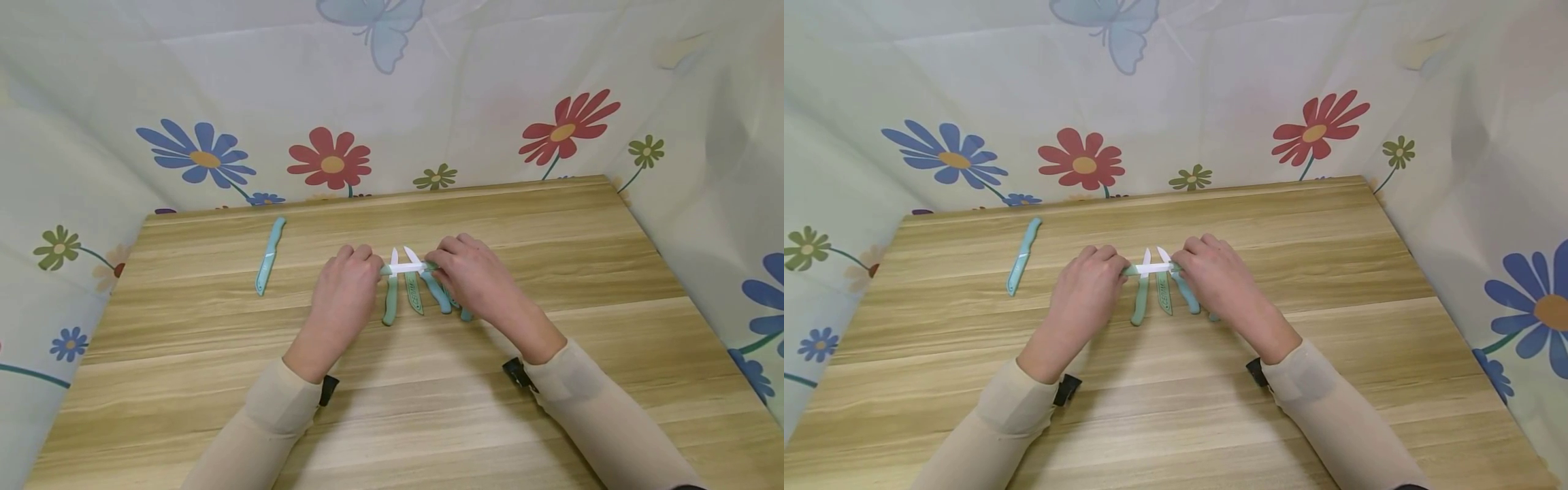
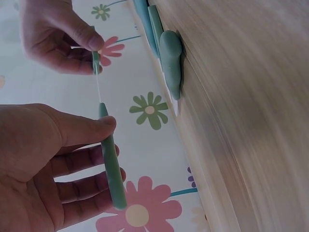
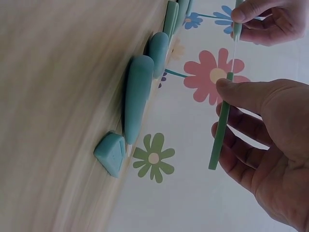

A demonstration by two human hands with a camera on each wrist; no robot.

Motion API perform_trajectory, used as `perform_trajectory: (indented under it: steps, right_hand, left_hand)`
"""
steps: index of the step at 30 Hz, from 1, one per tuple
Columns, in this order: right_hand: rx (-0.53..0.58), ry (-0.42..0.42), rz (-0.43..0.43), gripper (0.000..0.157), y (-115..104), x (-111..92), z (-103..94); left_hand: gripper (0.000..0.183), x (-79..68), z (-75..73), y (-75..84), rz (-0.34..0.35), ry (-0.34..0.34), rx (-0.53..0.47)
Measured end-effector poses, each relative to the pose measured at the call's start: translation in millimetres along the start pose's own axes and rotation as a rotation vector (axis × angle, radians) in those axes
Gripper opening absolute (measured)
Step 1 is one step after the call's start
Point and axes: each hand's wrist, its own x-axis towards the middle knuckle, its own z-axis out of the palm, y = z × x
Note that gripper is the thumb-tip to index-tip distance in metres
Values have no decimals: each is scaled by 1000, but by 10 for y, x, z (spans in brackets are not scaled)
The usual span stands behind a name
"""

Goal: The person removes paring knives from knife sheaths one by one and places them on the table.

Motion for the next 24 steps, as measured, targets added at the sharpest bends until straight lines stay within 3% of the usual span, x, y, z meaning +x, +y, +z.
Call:
perform_trajectory:
  steps: [24]
  right_hand:
    - [-14, 1, 11, 23, 37, -12, -10]
  left_hand:
    - [4, 4, 6, -50, -17, 4, 12]
